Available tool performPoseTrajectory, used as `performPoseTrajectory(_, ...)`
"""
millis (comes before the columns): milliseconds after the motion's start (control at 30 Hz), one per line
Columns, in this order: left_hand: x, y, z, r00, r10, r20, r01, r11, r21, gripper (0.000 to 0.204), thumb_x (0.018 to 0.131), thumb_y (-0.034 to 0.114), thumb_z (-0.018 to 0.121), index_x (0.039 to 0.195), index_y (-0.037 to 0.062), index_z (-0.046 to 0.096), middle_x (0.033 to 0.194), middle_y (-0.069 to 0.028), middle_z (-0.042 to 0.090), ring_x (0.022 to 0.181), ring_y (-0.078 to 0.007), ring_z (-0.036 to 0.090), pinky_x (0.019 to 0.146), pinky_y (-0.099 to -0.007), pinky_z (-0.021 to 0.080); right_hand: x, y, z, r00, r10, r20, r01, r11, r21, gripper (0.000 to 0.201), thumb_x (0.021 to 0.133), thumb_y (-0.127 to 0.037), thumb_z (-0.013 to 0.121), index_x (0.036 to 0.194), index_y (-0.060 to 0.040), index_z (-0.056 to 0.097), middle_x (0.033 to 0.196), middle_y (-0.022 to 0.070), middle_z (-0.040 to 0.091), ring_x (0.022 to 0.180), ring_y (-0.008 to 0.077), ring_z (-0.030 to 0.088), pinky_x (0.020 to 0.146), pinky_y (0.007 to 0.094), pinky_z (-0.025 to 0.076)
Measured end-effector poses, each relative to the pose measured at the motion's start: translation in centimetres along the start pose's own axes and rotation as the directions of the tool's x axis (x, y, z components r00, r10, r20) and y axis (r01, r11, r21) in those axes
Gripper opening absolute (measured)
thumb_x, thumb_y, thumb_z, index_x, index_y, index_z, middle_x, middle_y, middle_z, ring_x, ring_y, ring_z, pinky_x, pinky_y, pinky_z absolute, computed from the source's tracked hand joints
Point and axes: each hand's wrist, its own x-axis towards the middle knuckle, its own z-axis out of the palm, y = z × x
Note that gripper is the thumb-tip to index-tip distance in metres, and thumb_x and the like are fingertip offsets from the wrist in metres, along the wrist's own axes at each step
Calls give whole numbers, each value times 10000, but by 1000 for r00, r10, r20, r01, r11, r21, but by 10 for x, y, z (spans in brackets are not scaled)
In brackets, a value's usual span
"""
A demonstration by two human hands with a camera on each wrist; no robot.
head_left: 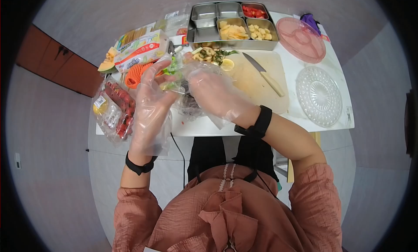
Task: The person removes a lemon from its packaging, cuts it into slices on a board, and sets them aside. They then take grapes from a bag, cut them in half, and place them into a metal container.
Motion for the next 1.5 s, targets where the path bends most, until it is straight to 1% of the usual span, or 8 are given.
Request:
performPoseTrajectory(200,3,-6,-4,1000,16,4,-16,1000,-27,640,791,-102,602,1409,8,478,1395,-93,494,1154,-172,521,934,-296,501,0,9,10,974,-5,-227,29,994,101,157,809,-26,577,934,12,663,931,206,675,951,375,661,860,485,518)
performPoseTrajectory(400,5,-5,-5,999,34,20,-34,999,-8,632,792,-94,608,1403,10,485,1393,-94,496,1152,-173,521,921,-292,499,3,10,-9,996,77,44,-84,983,165,179,797,-80,628,962,-14,638,946,195,661,965,374,646,862,467,514)
performPoseTrajectory(600,7,-4,-5,999,38,28,-38,999,-7,626,789,-88,615,1395,14,495,1391,-95,497,1148,-179,521,938,-304,500,7,22,7,958,-41,-283,132,941,312,117,771,-36,615,825,20,702,874,205,680,882,393,662,798,484,530)
performPoseTrajectory(667,8,-6,-6,999,31,33,-30,999,-17,621,788,-86,619,1389,15,501,1388,-94,497,1148,-180,521,941,-306,500,9,25,3,994,-16,-109,50,949,310,140,756,-61,636,846,28,695,895,217,676,900,393,658,817,488,526)
performPoseTrajectory(900,10,-4,-5,999,37,38,-37,999,21,582,783,-81,631,1350,5,531,1352,-90,511,1152,-183,519,945,-320,497,20,34,9,994,-5,-107,46,925,378,238,741,-130,663,921,21,699,890,238,672,916,392,666,852,473,524)
performPoseTrajectory(1100,15,-3,-4,998,19,66,-22,999,41,570,766,-82,638,1323,-11,544,1307,-82,539,1149,-177,510,942,-320,494,19,40,-11,992,3,127,-64,874,481,207,783,-100,652,934,40,634,884,201,637,769,354,611,751,420,500)
performPoseTrajectory(1300,15,2,1,997,12,70,-12,1000,3,554,763,-76,633,1307,-11,555,1295,-80,546,1141,-177,516,930,-305,493,18,48,-6,996,-58,74,3,808,589,194,797,-119,645,911,36,627,754,152,600,666,257,569,660,364,477)
performPoseTrajectory(1500,16,2,3,998,2,58,-3,1000,22,550,752,-77,618,1296,-12,564,1281,-76,551,1146,-181,516,920,-296,492,16,45,-16,982,12,188,-145,685,714,163,838,-86,654,978,-5,639,808,59,630,700,123,592,613,283,503)
